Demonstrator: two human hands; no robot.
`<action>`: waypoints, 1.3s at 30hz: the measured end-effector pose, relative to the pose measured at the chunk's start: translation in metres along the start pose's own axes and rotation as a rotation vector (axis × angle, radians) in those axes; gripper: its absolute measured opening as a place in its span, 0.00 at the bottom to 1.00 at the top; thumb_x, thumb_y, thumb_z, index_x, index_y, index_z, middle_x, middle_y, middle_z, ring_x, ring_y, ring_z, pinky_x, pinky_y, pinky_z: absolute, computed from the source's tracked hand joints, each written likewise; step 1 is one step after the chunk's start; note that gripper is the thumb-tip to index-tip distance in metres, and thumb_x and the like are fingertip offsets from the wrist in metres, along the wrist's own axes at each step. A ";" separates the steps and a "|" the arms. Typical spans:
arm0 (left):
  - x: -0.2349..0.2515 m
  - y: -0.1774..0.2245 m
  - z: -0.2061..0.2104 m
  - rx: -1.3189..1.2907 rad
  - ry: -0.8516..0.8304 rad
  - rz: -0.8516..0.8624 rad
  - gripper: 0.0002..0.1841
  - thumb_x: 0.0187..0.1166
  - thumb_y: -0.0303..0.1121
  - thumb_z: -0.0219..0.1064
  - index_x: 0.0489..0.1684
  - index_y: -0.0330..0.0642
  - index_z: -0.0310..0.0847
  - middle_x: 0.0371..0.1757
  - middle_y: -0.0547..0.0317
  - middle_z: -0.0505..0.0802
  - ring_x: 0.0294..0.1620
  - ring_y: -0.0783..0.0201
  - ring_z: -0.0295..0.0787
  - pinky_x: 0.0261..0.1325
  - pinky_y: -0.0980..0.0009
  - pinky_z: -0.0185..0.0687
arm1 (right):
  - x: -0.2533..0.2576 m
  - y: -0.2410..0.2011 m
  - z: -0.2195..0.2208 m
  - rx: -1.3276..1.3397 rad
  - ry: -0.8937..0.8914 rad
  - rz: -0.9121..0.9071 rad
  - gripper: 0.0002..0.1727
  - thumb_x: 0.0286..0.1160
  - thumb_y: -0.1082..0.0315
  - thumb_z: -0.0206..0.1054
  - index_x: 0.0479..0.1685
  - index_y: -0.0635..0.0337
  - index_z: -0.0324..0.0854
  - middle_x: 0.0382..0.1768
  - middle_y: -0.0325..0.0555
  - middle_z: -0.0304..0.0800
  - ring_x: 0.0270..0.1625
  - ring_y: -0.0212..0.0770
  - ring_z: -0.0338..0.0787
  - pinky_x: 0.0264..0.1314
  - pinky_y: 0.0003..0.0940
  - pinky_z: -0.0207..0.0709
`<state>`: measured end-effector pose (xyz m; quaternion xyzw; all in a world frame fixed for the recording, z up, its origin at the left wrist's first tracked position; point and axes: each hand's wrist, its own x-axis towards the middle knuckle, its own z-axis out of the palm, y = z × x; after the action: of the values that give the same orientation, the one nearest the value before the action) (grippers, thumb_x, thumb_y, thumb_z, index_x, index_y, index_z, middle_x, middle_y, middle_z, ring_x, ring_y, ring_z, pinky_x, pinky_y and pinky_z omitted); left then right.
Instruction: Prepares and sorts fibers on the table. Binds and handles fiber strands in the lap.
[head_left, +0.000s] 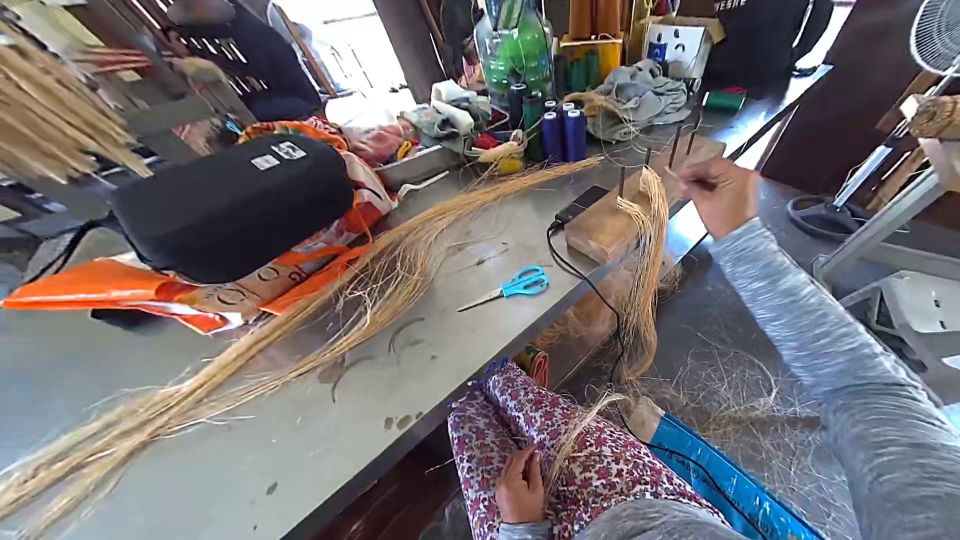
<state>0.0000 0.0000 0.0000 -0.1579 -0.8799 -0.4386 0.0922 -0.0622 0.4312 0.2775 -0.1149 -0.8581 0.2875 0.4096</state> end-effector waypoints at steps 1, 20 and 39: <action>0.001 -0.001 0.000 0.004 0.003 -0.003 0.10 0.71 0.22 0.68 0.42 0.28 0.94 0.40 0.37 0.96 0.37 0.43 0.96 0.47 0.45 0.89 | 0.003 -0.006 0.012 -0.028 -0.001 -0.024 0.11 0.76 0.77 0.66 0.51 0.75 0.88 0.49 0.65 0.92 0.49 0.51 0.93 0.60 0.44 0.86; 0.002 -0.011 0.002 -0.022 -0.070 -0.024 0.09 0.69 0.23 0.69 0.39 0.32 0.95 0.40 0.42 0.97 0.40 0.47 0.97 0.47 0.47 0.90 | 0.026 0.003 0.077 -0.393 0.036 -0.216 0.13 0.77 0.81 0.58 0.49 0.76 0.88 0.50 0.71 0.90 0.49 0.69 0.92 0.51 0.61 0.85; 0.003 -0.007 0.001 -0.043 -0.121 -0.062 0.09 0.71 0.23 0.69 0.42 0.32 0.95 0.42 0.41 0.97 0.43 0.45 0.97 0.50 0.45 0.90 | 0.018 0.008 0.079 -0.362 0.119 -0.320 0.12 0.77 0.80 0.59 0.47 0.76 0.89 0.45 0.70 0.90 0.47 0.66 0.92 0.51 0.54 0.86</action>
<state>-0.0049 -0.0025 -0.0046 -0.1589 -0.8786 -0.4498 0.0219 -0.1352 0.4144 0.2448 -0.0657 -0.8772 0.0532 0.4726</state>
